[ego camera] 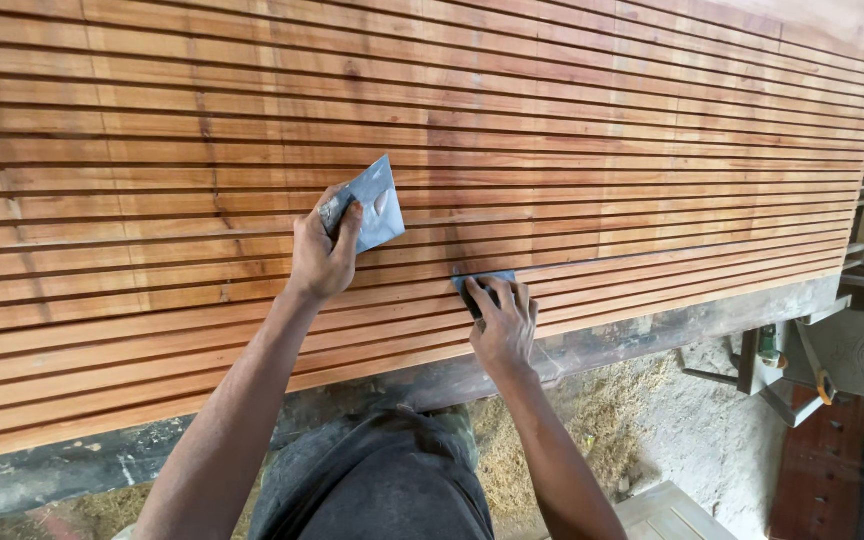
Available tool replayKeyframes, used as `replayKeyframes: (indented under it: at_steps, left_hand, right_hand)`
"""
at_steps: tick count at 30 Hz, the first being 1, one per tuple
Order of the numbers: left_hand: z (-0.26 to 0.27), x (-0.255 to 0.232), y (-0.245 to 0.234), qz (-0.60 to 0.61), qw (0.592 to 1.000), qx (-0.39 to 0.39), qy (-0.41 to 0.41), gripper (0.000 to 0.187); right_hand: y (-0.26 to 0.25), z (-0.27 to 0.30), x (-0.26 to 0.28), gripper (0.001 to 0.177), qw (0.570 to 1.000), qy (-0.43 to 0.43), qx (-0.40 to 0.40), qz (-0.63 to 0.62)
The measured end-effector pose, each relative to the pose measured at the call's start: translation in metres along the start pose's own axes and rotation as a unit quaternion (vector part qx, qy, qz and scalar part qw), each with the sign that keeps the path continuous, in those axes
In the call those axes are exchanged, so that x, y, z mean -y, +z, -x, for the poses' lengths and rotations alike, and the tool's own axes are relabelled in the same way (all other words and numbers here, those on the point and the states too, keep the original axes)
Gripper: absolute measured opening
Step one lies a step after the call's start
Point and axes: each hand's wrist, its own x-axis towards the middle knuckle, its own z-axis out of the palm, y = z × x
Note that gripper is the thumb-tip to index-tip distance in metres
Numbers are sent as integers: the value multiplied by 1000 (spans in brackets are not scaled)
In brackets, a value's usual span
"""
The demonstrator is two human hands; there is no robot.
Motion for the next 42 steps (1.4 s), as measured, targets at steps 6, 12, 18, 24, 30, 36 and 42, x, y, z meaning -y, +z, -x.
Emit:
replayKeyframes:
  at_steps: [6, 12, 18, 24, 30, 36, 42]
  left_hand:
    - [2, 2, 2, 5, 1000, -7, -17, 29]
    - [3, 3, -3, -3, 997, 20, -80, 31]
    - [0, 2, -7, -11, 998, 15, -56, 31]
    - [-1, 3, -4, 2, 999, 12, -32, 29]
    - [6, 3, -4, -20, 999, 3, -49, 28]
    - [0, -2, -3, 16, 1000, 1, -24, 29]
    - [3, 2, -5, -9, 1000, 1, -26, 32]
  right_hand:
    - [-34, -18, -8, 37, 991, -18, 125, -32]
    - [-56, -68, -14, 38, 970, -103, 221, 1]
    - [-64, -78, -44, 46, 957, -71, 276, -49]
    - [-41, -44, -47, 43, 979, 55, 184, -63]
    - [-31, -12, 16, 39, 984, 74, 147, -62]
    - [-51, -19, 12, 35, 983, 8, 179, -40]
    - [-25, -9, 0, 41, 990, -43, 131, 0]
